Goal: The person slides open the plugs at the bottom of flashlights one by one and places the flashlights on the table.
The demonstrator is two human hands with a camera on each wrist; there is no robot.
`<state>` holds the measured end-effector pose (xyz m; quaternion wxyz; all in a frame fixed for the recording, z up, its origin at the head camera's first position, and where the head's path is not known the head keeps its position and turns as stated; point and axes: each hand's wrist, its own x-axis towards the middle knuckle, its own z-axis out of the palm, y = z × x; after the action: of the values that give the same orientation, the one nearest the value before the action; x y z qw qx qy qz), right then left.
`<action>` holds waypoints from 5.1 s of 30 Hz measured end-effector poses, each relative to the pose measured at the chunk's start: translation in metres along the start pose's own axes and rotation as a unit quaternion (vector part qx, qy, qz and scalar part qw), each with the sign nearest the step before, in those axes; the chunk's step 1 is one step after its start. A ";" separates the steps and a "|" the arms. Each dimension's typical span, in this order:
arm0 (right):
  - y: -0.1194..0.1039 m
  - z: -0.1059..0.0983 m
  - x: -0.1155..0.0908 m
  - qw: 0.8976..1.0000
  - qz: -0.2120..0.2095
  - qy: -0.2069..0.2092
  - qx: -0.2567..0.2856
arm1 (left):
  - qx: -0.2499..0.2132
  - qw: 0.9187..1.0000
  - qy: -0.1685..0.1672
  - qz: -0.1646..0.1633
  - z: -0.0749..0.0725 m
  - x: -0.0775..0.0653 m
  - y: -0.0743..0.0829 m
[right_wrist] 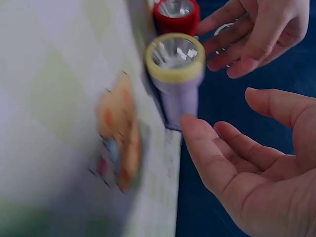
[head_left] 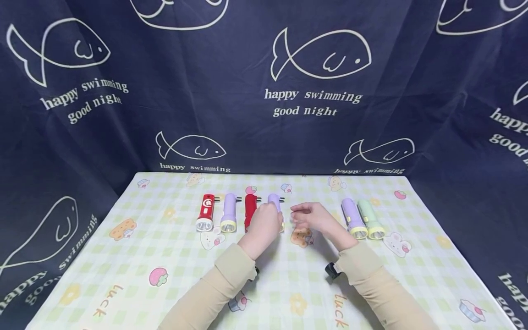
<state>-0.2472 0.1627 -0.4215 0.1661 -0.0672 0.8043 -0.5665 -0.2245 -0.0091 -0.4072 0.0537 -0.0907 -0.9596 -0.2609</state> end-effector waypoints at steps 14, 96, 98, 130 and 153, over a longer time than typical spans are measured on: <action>-0.021 -0.057 -0.018 0.993 -0.001 0.042 -0.109 | 0.037 0.998 0.013 0.042 -0.006 0.009 0.030; 0.032 -0.110 -0.019 0.917 0.093 0.127 -0.367 | -0.624 0.738 -0.223 -0.129 0.139 0.037 0.088; 0.032 -0.109 -0.019 0.917 0.095 0.128 -0.365 | -0.623 0.738 -0.224 -0.131 0.139 0.037 0.088; 0.014 -0.106 -0.028 0.956 0.067 0.179 -0.224 | -0.598 0.777 -0.133 -0.147 0.108 0.037 0.091; -0.008 -0.089 -0.035 0.973 0.029 0.184 -0.133 | -0.624 0.751 -0.132 -0.172 0.087 0.036 0.080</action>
<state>-0.2457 0.2496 -0.3805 0.0212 0.0402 0.8909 -0.4520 -0.2483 0.1081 -0.4368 -0.1879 0.0288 -0.5801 -0.7920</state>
